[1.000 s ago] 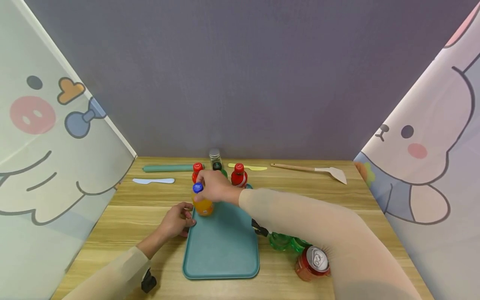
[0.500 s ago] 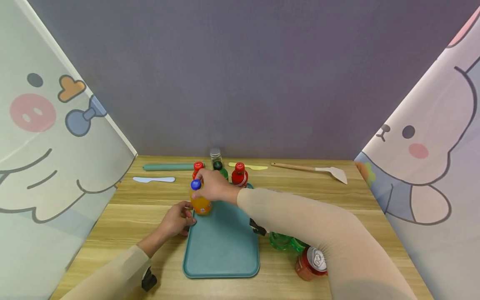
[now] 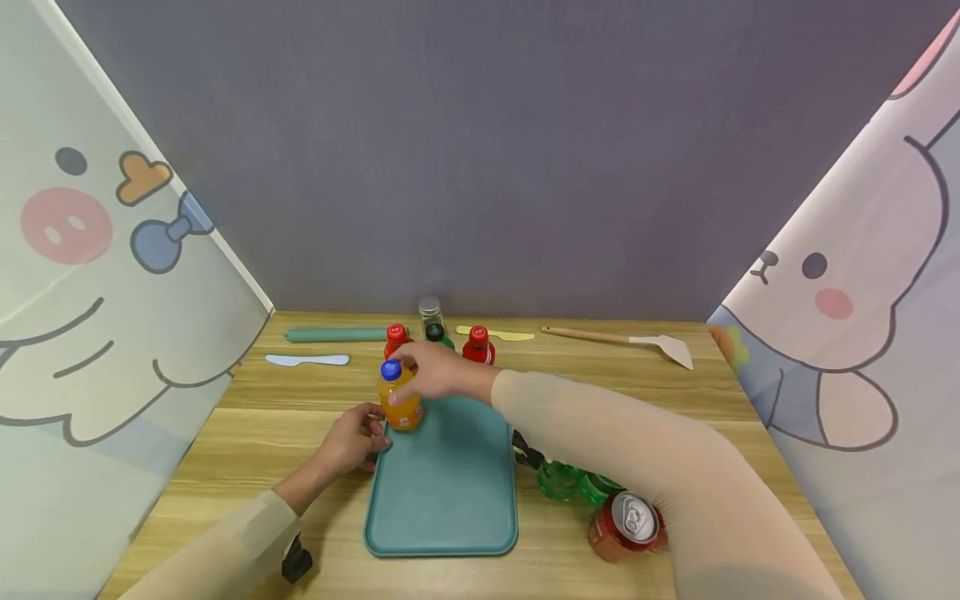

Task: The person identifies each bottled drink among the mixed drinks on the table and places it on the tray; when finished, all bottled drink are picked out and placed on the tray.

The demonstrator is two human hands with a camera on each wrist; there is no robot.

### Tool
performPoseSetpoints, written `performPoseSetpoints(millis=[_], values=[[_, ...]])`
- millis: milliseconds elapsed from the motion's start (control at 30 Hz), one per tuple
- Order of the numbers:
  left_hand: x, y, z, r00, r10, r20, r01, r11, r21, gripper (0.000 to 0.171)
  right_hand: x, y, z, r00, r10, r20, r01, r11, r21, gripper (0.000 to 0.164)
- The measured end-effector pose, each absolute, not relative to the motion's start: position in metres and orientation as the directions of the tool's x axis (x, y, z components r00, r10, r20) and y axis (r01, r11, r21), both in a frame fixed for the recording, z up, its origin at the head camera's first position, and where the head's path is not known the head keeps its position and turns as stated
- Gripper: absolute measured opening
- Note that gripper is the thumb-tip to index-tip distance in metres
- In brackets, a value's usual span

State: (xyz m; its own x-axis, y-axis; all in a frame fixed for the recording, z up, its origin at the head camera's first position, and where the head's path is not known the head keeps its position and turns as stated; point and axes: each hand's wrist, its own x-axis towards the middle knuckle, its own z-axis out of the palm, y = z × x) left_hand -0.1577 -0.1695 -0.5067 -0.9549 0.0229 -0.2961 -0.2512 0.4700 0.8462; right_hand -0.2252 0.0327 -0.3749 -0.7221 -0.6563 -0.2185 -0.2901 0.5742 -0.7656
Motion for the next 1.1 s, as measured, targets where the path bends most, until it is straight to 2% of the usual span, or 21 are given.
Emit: performPoseSetpoints(millis=[167,467,800,1100], values=[[-0.157,-0.17,-0.508,-0.953,0.026,-0.3,-0.253,0.473,0.844,0.046,-0.223,0.04,-0.37,-0.735,-0.648,-0.201,-0.272,0.553,-0.788,0.054],[-0.157,-0.17,-0.508,-0.957,0.026,-0.291,-0.244,0.474,0.846,0.049,-0.218,0.069,-0.341,-0.774,-0.612,-0.163,-0.232,0.513,-0.826,0.058],[-0.156,-0.169,-0.507,-0.958,0.031,-0.286,-0.239,0.47,0.85,0.049,-0.207,0.134,-0.314,-0.805,-0.583,-0.108,-0.23,0.475,-0.849,0.057],[-0.157,-0.17,-0.508,-0.955,0.031,-0.294,-0.245,0.473,0.846,0.048,-0.192,0.197,-0.311,-0.854,-0.515,-0.066,-0.257,0.529,-0.809,0.054]])
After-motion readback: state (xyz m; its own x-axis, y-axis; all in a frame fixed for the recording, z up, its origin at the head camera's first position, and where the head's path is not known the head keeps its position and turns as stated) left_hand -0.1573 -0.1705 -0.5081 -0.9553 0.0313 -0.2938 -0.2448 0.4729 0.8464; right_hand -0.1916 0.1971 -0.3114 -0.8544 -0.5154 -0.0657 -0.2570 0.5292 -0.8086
